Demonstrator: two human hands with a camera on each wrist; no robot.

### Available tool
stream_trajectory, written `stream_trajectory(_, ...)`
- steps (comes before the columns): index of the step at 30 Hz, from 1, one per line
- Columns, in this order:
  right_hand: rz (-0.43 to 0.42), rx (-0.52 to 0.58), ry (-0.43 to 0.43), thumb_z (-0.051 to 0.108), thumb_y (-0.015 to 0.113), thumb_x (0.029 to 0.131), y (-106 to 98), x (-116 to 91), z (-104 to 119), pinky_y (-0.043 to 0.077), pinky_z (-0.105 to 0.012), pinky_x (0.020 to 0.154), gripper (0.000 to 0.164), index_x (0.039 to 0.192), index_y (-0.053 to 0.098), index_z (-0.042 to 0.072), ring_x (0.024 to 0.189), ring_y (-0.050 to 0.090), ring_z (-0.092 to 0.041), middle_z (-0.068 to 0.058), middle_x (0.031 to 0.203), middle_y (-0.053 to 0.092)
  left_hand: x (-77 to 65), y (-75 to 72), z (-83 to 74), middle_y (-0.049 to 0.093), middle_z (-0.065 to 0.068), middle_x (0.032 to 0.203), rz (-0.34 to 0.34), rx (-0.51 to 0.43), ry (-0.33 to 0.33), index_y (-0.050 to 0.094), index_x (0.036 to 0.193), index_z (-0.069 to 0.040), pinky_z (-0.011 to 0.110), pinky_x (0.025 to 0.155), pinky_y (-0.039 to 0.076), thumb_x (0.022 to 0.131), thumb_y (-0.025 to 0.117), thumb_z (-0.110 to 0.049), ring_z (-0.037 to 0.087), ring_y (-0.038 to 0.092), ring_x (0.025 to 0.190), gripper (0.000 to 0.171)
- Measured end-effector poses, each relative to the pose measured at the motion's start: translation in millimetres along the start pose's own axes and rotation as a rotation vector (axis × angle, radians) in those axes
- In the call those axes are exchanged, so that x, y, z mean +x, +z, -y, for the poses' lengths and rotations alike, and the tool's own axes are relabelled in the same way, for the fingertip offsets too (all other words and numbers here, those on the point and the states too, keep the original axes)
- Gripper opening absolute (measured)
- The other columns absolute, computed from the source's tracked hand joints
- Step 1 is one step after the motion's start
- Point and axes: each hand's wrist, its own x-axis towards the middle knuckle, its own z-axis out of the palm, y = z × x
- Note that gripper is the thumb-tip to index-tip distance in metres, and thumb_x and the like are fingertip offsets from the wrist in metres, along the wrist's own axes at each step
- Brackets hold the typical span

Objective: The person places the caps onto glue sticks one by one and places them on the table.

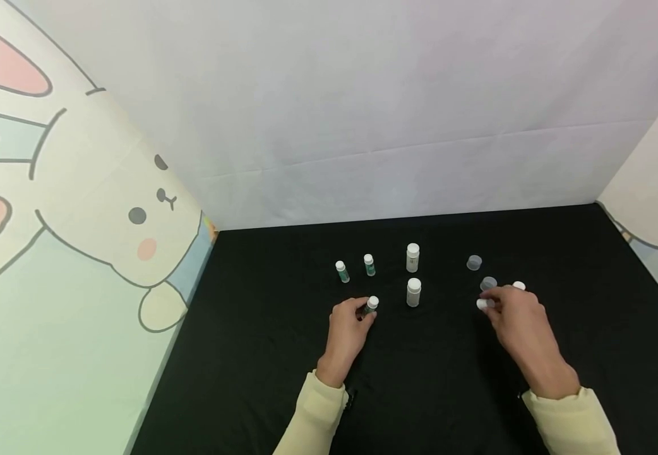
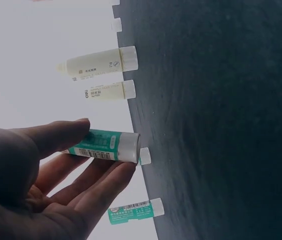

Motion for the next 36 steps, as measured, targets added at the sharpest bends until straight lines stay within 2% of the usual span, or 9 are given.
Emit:
stream_trajectory(12, 0.019, 0.015, 0.000, 0.003, 0.068, 0.082, 3, 0, 14, 0.043, -0.033, 0.051, 0.015, 0.097, 0.067, 0.000, 0.066, 0.056, -0.020, -0.018, 0.087, 0.065, -1.2, 7.8, -3.7, 0.061, -0.007, 0.086, 0.066, 0.027, -0.046, 0.071, 0.103, -0.014, 0.023, 0.068, 0.048, 0.081, 0.072, -0.009, 0.002, 0.056, 0.075, 0.023)
stream_trajectory(17, 0.014, 0.016, -0.002, 0.005, 0.069, 0.082, 4, 1, 20, 0.045, -0.036, 0.051, 0.016, 0.097, 0.067, 0.000, 0.066, 0.057, -0.021, -0.016, 0.085, 0.065, -1.7, 9.2, -6.1, 0.062, -0.007, 0.088, 0.060, 0.057, -0.023, 0.072, 0.102, -0.017, 0.027, 0.074, 0.048, 0.079, 0.073, -0.010, 0.003, 0.057, 0.079, 0.024)
stream_trajectory(21, 0.004, 0.016, -0.020, 0.004, 0.070, 0.080, 6, 1, 24, 0.048, -0.040, 0.054, 0.017, 0.096, 0.067, 0.000, 0.068, 0.060, -0.023, -0.016, 0.085, 0.065, -3.6, 10.3, -7.9, 0.062, -0.008, 0.087, 0.058, 0.070, -0.007, 0.072, 0.099, -0.018, 0.027, 0.073, 0.048, 0.079, 0.074, -0.010, 0.004, 0.057, 0.079, 0.022)
stream_trajectory(29, 0.008, 0.023, -0.055, 0.003, 0.070, 0.080, 11, 3, 35, 0.043, -0.032, 0.052, 0.016, 0.096, 0.069, 0.001, 0.067, 0.058, -0.019, -0.010, 0.082, 0.064, -6.7, 12.7, -11.0, 0.062, -0.009, 0.086, 0.065, 0.089, -0.002, 0.073, 0.097, -0.020, 0.025, 0.069, 0.049, 0.079, 0.074, -0.011, 0.005, 0.058, 0.079, 0.021)
stream_trajectory(36, -0.014, 0.036, -0.058, 0.002, 0.070, 0.079, 17, 2, 47, 0.049, -0.043, 0.058, 0.017, 0.096, 0.069, 0.002, 0.075, 0.064, -0.027, -0.012, 0.084, 0.067, -8.3, 14.4, -12.4, 0.061, -0.009, 0.085, 0.064, 0.099, 0.017, 0.073, 0.097, -0.020, 0.025, 0.070, 0.048, 0.079, 0.074, -0.011, 0.004, 0.058, 0.078, 0.020)
